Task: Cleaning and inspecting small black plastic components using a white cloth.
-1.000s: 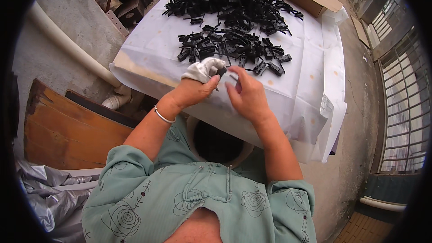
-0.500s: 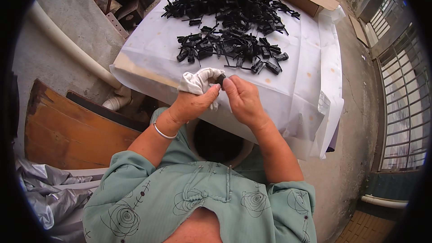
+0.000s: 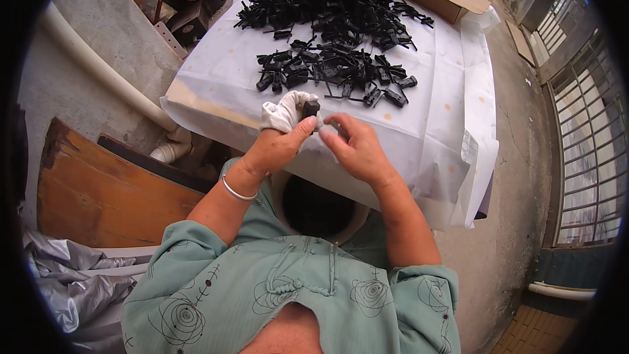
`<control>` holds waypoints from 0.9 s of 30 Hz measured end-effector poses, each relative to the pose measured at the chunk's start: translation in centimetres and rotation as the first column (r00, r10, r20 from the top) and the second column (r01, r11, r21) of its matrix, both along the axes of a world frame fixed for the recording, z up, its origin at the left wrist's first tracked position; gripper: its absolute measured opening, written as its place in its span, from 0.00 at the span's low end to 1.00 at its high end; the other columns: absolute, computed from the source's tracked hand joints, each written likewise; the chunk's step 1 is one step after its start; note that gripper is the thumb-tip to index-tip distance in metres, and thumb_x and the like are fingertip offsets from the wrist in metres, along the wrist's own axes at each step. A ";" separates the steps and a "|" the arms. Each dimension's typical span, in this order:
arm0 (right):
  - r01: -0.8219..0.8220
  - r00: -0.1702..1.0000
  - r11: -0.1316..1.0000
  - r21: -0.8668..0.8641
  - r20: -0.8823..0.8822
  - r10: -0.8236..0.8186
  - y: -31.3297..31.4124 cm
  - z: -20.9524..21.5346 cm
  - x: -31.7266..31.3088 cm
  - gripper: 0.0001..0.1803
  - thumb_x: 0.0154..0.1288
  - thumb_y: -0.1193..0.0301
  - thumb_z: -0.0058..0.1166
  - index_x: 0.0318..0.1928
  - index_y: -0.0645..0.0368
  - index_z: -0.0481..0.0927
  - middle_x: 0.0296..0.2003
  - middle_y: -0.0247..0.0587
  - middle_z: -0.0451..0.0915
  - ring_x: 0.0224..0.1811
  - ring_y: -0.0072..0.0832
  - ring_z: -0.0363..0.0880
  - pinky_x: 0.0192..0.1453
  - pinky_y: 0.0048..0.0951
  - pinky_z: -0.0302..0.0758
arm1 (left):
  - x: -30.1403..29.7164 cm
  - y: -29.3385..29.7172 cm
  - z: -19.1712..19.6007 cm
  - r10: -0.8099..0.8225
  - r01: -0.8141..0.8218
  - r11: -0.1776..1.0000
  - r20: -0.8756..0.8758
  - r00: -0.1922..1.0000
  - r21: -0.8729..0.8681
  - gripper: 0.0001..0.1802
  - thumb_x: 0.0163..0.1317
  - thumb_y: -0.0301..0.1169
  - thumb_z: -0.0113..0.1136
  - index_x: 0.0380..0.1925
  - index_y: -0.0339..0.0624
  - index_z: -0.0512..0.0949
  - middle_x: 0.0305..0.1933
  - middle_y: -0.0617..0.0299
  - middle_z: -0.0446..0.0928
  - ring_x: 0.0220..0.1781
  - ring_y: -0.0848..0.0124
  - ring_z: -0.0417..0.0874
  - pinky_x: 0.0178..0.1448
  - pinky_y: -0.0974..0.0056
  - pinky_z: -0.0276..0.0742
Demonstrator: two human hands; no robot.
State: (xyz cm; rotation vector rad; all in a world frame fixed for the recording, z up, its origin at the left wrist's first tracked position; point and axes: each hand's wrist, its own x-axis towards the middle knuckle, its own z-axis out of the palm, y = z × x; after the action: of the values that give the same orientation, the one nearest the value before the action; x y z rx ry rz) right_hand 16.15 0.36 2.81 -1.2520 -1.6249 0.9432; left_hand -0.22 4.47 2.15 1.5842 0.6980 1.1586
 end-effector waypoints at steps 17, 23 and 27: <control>0.005 0.986 0.986 0.169 -0.165 0.024 -0.2 -0.4 -0.7 0.08 0.63 0.71 0.51 0.29 0.61 0.71 0.19 0.22 0.66 0.22 0.13 0.58 0.25 0.18 0.59 | -0.5 -1.0 1.8 -0.309 0.286 0.928 -0.064 0.949 -0.238 0.15 0.56 0.25 0.43 0.45 0.37 0.66 0.32 0.64 0.70 0.30 0.78 0.69 0.35 0.72 0.68; -0.034 0.999 0.999 0.032 -0.032 0.035 0.1 -1.1 -1.1 0.15 0.68 0.69 0.43 0.25 0.63 0.71 0.18 0.26 0.65 0.22 0.15 0.59 0.26 0.20 0.62 | 0.4 -1.5 1.1 -0.015 0.070 0.986 -0.333 0.943 0.153 0.14 0.56 0.24 0.43 0.43 0.33 0.66 0.34 0.54 0.72 0.38 0.65 0.73 0.45 0.65 0.70; -0.067 0.989 0.995 -0.069 -0.138 0.057 -0.3 -1.6 -0.7 0.14 0.68 0.68 0.43 0.26 0.63 0.72 0.18 0.28 0.67 0.23 0.16 0.61 0.27 0.21 0.63 | -0.4 -2.0 2.0 -0.076 0.138 0.987 -0.511 0.856 0.086 0.15 0.56 0.27 0.46 0.43 0.34 0.67 0.36 0.44 0.72 0.41 0.53 0.73 0.47 0.59 0.69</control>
State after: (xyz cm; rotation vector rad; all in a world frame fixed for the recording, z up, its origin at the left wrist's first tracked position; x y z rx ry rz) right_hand 15.46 0.10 1.20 -1.1652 -1.5424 1.1112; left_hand -0.63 2.51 4.12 2.0347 0.8744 0.7063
